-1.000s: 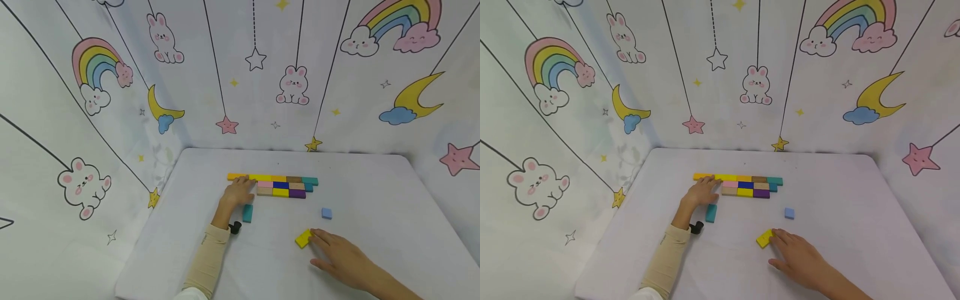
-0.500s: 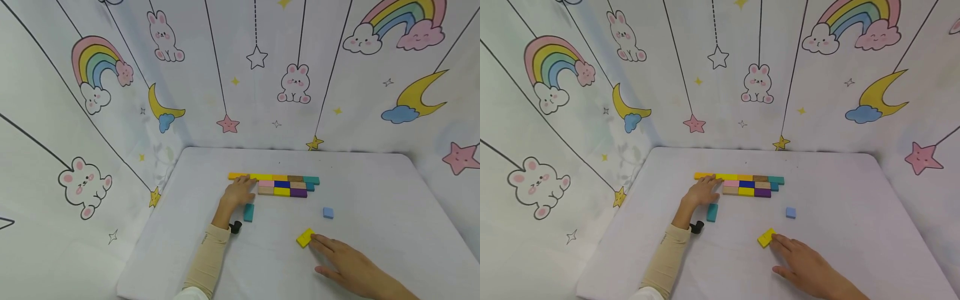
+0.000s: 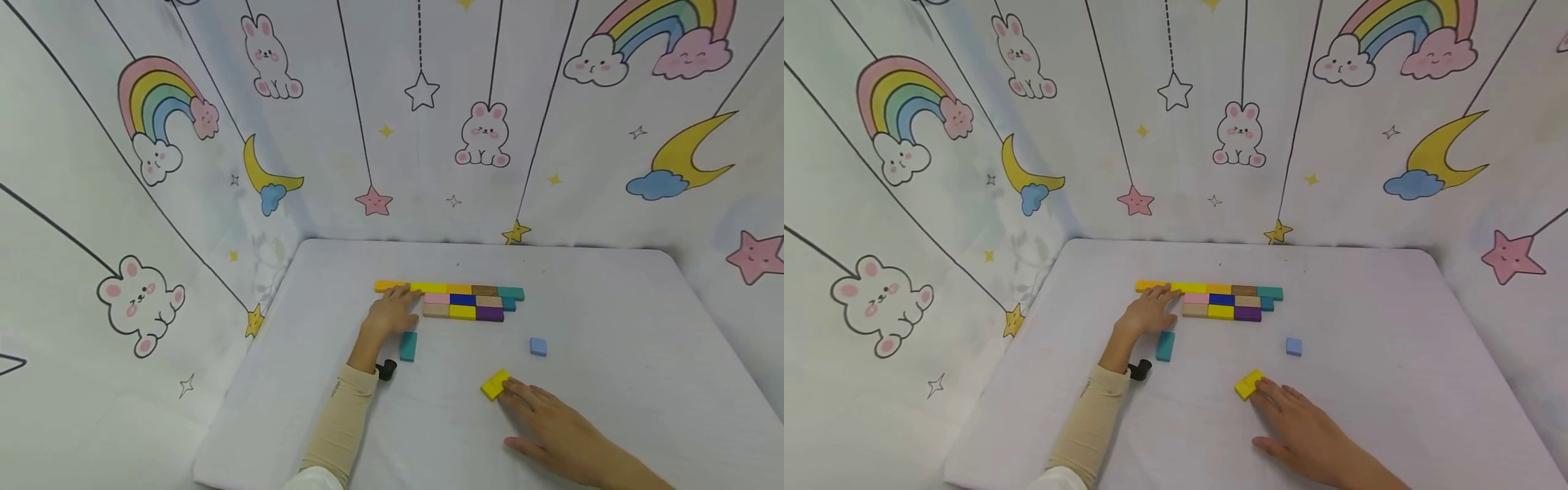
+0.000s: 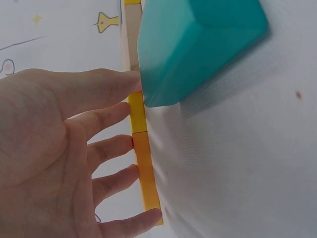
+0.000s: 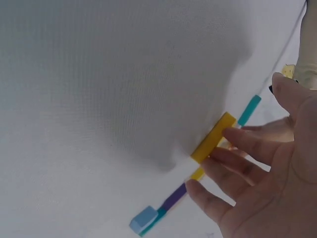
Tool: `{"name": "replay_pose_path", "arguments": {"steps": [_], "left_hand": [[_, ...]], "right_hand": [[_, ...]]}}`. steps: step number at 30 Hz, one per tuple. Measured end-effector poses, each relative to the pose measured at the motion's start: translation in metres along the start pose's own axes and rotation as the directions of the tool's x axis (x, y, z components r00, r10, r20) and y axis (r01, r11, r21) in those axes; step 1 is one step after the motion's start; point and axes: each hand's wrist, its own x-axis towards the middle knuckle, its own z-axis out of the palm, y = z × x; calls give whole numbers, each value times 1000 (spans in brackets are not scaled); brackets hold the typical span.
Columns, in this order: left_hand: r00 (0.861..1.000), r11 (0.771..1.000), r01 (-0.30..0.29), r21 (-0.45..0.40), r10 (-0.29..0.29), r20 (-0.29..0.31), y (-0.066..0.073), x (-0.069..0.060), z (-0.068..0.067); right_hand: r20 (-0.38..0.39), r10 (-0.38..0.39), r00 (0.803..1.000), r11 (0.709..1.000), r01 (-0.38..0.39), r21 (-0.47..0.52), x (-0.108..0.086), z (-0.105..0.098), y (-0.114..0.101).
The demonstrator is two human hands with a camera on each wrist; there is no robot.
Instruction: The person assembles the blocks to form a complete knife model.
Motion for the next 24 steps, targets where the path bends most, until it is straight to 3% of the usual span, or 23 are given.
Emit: {"name": "replay_pose_path", "arguments": {"steps": [5,13,19,24], "left_hand": [[1000,1000,-17,11,17,-18,-3,2,4],[1000,1000,-13,19,14,-17,-3,3,4],[1000,1000,-8,15,8,-17,-1,2,1],[1000,1000,-3,17,4,-18,-1,1,2]], "right_hand": [[-13,-52,999,998,51,-26,9,-1,-4],[9,3,1000,1000,-3,29,20,-12,-5],[-37,-11,999,1000,12,22,23,-12,-6],[-30,-12,999,1000,13,6,28,-8,-8]]}}
